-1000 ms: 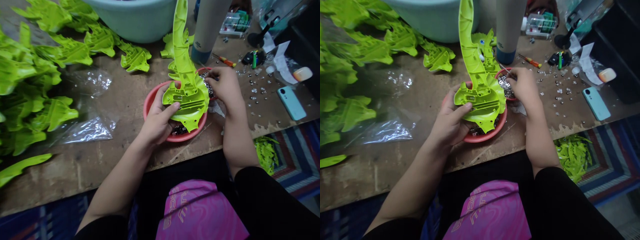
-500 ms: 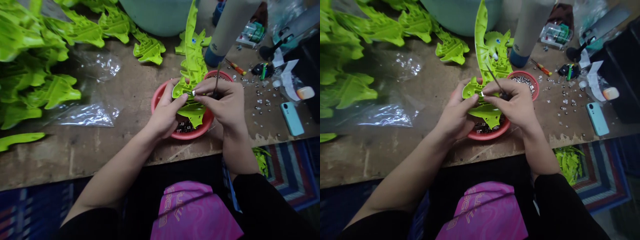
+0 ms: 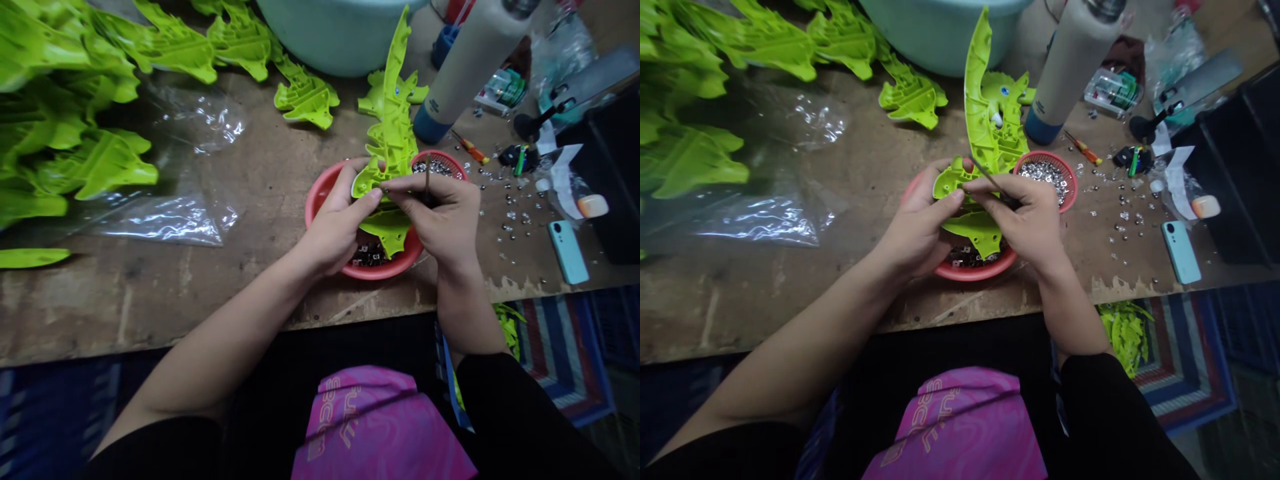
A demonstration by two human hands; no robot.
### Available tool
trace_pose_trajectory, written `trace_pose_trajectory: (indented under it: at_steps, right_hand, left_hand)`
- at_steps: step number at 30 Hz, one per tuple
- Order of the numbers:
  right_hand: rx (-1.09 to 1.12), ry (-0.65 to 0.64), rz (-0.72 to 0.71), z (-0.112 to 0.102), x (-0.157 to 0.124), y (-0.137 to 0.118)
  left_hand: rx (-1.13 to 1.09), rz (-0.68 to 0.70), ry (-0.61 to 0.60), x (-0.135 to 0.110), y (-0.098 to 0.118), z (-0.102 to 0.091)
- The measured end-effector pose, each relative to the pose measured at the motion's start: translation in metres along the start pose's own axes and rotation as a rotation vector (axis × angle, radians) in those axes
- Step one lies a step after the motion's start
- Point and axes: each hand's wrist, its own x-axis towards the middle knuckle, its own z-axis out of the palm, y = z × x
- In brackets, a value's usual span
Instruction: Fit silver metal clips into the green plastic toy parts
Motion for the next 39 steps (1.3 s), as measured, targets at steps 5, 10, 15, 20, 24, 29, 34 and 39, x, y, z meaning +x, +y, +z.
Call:
trace_pose_trajectory:
  at_steps: [5,10,15,20,24,29,34,39]
  right_hand:
    - [-0.003,0.095,-0.133,-0.004,0.001,0.01]
    - [-0.203,-0.02,-0.301,-0.015,0.001,0.004]
    - [-0.175,-0.081,-0.445,-0.012,0.003,-0.003]
    - [-0.19,-0.129,-0.338,-0.012,0.002,-0.007]
    - [-0.169,-0.138,-0.301,-0.016,0.0,-0.007]
    - [-0.283,-0.147,-0.297,-0.016,-0.001,-0.003]
    - [-0.241,-0.098,-0.492,-0.012,0.001,0.002]
    - [-0.332,-0.115,-0.537,-0.011,0.004,0.005]
  left_hand:
    - [0.021,-0.144,0.089,-0.004,0.019,0.015]
    - [0.072,-0.244,-0.013,-0.003,0.034,0.014]
    - [0.04,-0.321,-0.08,-0.004,0.039,0.011]
    - [-0.019,-0.349,-0.082,-0.003,0.039,0.011]
    - [-0.062,-0.376,-0.091,-0.001,0.037,0.01]
    - [-0.07,-0.391,-0.086,-0.001,0.035,0.007]
    - [-0.081,-0.449,-0.037,-0.001,0.039,0.012]
    - [-0.04,-0.484,0.007,0.0,0.042,0.015]
